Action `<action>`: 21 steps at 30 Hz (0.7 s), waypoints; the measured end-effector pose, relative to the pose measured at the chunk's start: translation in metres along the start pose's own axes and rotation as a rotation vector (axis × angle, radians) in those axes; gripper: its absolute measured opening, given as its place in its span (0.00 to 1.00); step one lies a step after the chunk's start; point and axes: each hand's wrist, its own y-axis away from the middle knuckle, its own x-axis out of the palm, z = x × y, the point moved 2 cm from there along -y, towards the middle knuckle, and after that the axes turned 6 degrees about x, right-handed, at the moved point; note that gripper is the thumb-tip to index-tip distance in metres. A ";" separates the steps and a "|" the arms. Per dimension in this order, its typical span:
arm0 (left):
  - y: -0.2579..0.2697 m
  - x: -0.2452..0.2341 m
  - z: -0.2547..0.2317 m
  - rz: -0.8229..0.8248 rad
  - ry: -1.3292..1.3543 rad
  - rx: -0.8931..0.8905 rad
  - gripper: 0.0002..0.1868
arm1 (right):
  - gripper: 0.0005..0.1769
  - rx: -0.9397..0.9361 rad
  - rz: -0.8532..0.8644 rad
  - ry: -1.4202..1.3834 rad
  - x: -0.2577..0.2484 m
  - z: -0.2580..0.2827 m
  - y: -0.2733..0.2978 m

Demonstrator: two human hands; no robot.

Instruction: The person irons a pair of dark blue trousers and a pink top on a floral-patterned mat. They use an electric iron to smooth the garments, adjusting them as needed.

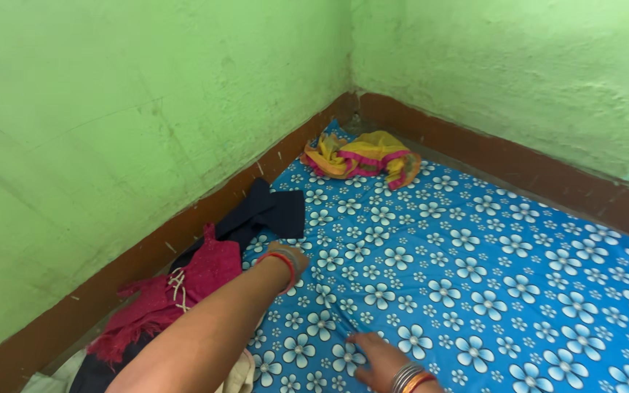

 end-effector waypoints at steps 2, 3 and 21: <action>0.005 0.012 0.014 0.007 0.027 -0.064 0.34 | 0.36 0.044 0.057 0.152 0.024 -0.007 -0.016; 0.009 0.018 0.017 0.005 0.040 -0.096 0.34 | 0.37 0.056 0.080 0.159 0.035 -0.017 -0.024; -0.008 0.078 0.097 -0.049 0.297 -0.549 0.33 | 0.39 0.241 -0.185 0.475 0.110 -0.040 -0.060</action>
